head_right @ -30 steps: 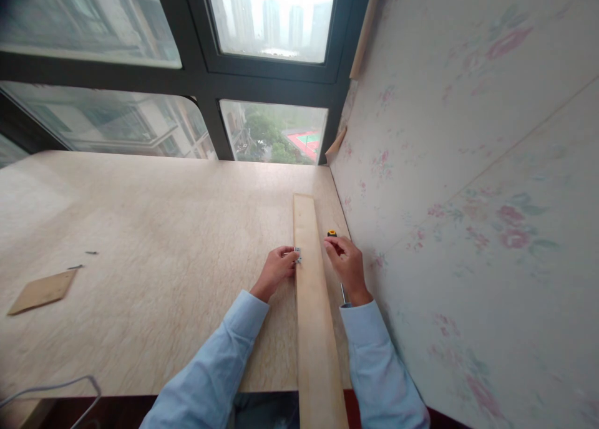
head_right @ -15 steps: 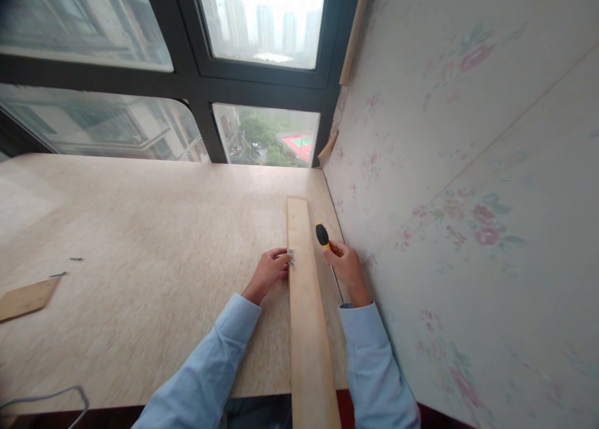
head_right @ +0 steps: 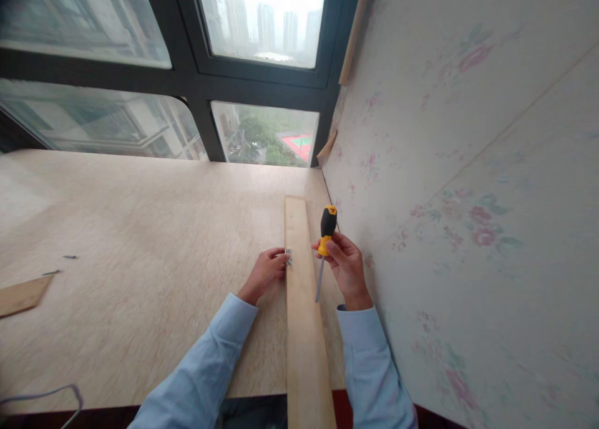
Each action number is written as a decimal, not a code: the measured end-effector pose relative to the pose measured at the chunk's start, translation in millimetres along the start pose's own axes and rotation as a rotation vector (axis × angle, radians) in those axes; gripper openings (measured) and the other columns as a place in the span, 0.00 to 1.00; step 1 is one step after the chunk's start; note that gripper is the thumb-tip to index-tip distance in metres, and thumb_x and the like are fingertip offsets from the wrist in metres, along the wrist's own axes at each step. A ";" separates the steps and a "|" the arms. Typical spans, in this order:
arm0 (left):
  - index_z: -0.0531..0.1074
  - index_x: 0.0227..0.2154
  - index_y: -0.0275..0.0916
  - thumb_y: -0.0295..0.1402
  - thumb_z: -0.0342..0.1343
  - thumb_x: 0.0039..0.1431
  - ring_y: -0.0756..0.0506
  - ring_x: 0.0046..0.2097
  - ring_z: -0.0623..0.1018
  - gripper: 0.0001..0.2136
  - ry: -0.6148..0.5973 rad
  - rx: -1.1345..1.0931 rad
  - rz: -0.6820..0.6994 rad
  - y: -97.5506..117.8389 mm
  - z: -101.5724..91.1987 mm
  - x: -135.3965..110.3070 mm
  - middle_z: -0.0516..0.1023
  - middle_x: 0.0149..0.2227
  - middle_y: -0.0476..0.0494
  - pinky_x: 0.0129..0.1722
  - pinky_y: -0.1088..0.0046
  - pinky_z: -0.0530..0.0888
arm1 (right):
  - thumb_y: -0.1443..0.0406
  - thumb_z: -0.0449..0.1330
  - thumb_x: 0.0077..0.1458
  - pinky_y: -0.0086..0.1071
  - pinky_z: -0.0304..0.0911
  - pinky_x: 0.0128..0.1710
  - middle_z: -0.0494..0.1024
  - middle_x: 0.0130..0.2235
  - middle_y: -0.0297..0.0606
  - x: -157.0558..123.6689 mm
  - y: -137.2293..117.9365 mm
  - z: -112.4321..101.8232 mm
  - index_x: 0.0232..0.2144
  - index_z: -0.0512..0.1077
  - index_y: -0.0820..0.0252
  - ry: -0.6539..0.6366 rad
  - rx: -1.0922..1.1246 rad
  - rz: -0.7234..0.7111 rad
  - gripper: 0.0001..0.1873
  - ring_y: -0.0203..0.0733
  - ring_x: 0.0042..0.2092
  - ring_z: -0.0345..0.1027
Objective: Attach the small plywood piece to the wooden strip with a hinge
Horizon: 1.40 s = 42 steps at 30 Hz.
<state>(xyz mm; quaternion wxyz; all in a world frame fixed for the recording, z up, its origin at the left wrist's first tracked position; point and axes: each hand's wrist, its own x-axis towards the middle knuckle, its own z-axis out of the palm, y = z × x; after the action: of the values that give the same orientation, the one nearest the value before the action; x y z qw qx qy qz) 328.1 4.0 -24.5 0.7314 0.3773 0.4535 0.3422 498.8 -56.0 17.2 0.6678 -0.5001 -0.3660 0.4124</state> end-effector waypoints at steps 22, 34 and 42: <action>0.75 0.37 0.34 0.34 0.58 0.51 0.54 0.20 0.69 0.12 -0.002 0.170 -0.007 -2.6 -3.2 -0.7 0.73 0.27 0.48 0.19 0.79 0.67 | 0.58 0.64 0.53 0.47 0.70 0.47 0.80 0.41 0.40 -17.6 -8.6 16.4 0.46 0.71 0.56 0.102 -0.138 -0.345 0.19 0.49 0.45 0.75; 0.75 0.39 0.32 0.34 0.57 0.53 0.53 0.22 0.71 0.13 -0.024 0.180 0.018 -6.4 -3.6 2.0 0.75 0.30 0.45 0.19 0.79 0.66 | 0.60 0.65 0.52 0.43 0.73 0.44 0.82 0.40 0.37 -17.2 -2.6 17.9 0.40 0.73 0.57 0.110 -0.212 -0.415 0.13 0.47 0.43 0.76; 0.75 0.39 0.32 0.35 0.57 0.53 0.50 0.25 0.74 0.13 -0.012 0.188 0.037 -11.9 -4.9 5.5 0.77 0.31 0.42 0.21 0.78 0.69 | 0.62 0.65 0.52 0.43 0.72 0.43 0.82 0.39 0.37 -18.9 -4.2 23.6 0.39 0.74 0.57 0.105 -0.202 -0.414 0.11 0.46 0.41 0.77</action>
<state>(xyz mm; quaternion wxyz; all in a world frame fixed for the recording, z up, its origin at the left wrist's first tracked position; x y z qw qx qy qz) 327.4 4.2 -38.5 0.6890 0.4547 0.4720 0.3095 470.9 -65.3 25.3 0.7028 -0.4995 -0.4649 0.2011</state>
